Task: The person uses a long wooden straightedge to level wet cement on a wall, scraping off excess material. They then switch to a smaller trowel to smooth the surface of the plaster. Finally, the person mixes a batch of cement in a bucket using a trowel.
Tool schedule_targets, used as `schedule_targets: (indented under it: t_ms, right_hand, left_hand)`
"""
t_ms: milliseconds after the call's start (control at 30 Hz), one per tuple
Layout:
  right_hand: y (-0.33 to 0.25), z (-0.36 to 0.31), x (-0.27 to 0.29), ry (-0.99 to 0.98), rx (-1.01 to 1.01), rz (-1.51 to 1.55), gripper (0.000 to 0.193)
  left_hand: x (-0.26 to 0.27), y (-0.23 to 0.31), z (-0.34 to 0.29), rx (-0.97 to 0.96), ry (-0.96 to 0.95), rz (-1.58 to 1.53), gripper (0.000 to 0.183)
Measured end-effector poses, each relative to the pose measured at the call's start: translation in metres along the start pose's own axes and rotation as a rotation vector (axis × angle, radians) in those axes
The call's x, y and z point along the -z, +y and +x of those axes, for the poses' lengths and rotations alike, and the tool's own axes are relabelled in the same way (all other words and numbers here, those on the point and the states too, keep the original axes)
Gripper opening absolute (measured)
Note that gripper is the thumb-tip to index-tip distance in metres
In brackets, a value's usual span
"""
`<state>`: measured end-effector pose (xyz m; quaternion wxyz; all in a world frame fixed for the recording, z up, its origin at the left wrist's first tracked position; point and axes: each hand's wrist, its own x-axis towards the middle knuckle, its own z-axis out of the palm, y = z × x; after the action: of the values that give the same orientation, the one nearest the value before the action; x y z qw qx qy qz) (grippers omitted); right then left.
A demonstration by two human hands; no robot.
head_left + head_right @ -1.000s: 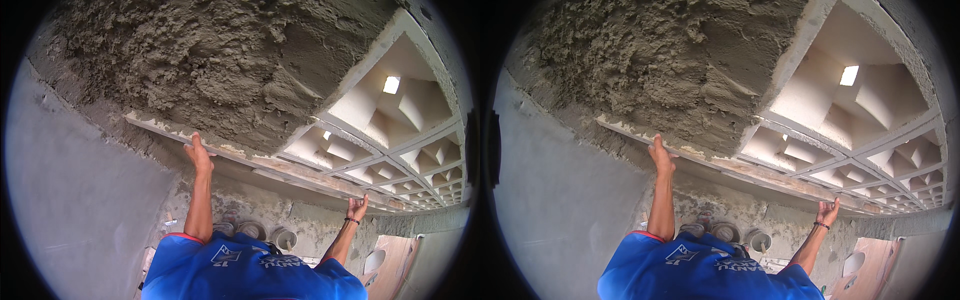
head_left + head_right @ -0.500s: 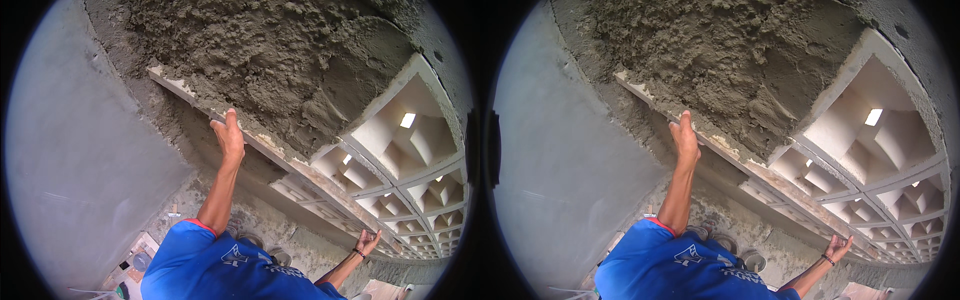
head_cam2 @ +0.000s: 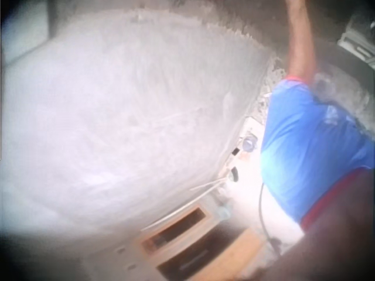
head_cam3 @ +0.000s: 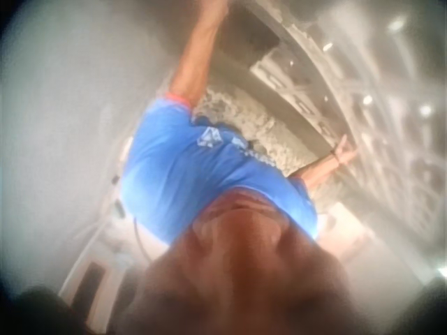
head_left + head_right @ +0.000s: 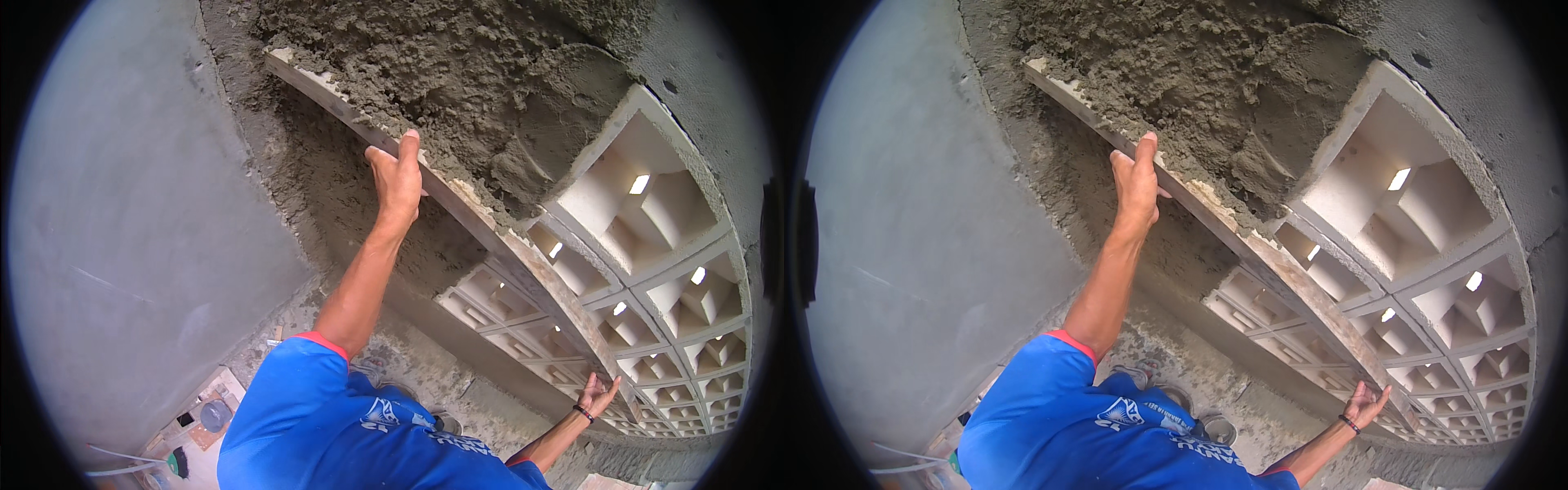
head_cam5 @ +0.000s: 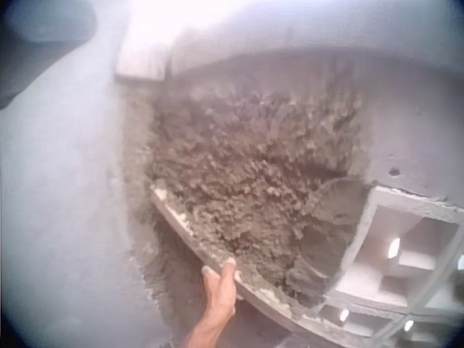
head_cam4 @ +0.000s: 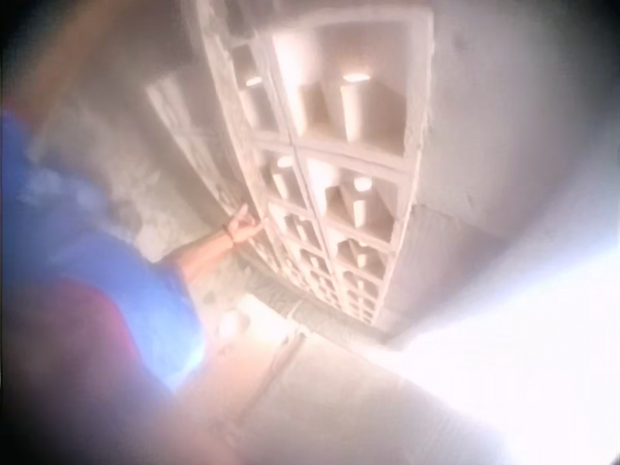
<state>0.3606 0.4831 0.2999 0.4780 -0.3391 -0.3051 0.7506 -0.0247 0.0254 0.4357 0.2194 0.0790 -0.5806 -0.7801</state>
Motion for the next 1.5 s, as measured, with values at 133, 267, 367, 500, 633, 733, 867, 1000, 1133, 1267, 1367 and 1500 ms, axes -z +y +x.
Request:
schedule_targets:
  t_ms: [133, 267, 367, 500, 633, 733, 867, 1000, 1133, 1267, 1367, 1500]
  right_hand:
    - [0.015, 0.014, 0.038, -0.018, -0.051, 0.030, 0.062]
    - [0.040, -0.002, 0.056, -0.043, -0.068, 0.042, 0.060]
    - [0.050, -0.007, 0.073, 0.013, -0.075, -0.020, 0.057]
    - [0.059, -0.028, 0.087, -0.015, -0.137, -0.103, 0.054]
    - [0.074, -0.036, 0.101, -0.023, -0.087, -0.107, 0.044]
    - [0.094, -0.036, 0.108, 0.021, -0.037, -0.091, 0.043]
    - [0.116, -0.031, 0.128, 0.198, -0.302, -0.431, 0.058]
    - [0.164, -0.006, 0.080, 0.265, -0.349, -0.517, 0.046]
    - [0.123, -0.003, 0.128, 0.136, -0.366, -0.270, 0.041]
    - [0.103, -0.016, 0.101, 0.219, -0.153, -0.238, 0.038]
    - [0.073, -0.024, 0.074, 0.157, -0.001, -0.179, 0.043]
    - [0.042, -0.025, 0.045, 0.170, 0.152, -0.226, 0.065]
  left_hand:
    - [0.026, -0.005, -0.015, 0.147, -0.035, -0.044, 0.051]
    - [0.073, -0.061, -0.027, 0.244, 0.020, -0.055, 0.049]
    - [0.105, -0.111, -0.040, 0.362, 0.058, -0.019, 0.050]
    - [0.143, -0.166, -0.057, 0.515, 0.098, 0.038, 0.052]
    - [0.172, -0.199, -0.075, 0.665, 0.106, 0.101, 0.057]
    - [0.179, -0.209, -0.082, 0.687, 0.083, 0.171, 0.064]
    - [0.184, -0.271, -0.091, 0.762, 0.170, 0.627, 0.079]
    - [0.178, -0.310, -0.041, 0.836, 0.176, 0.744, 0.090]
    - [0.163, -0.259, -0.061, 0.850, 0.146, 0.445, 0.089]
    - [0.188, -0.252, -0.062, 0.730, 0.040, 0.055, 0.080]
    - [0.164, -0.215, -0.058, 0.633, -0.055, -0.159, 0.048]
    - [0.138, -0.201, -0.037, 0.557, -0.129, -0.360, 0.029]
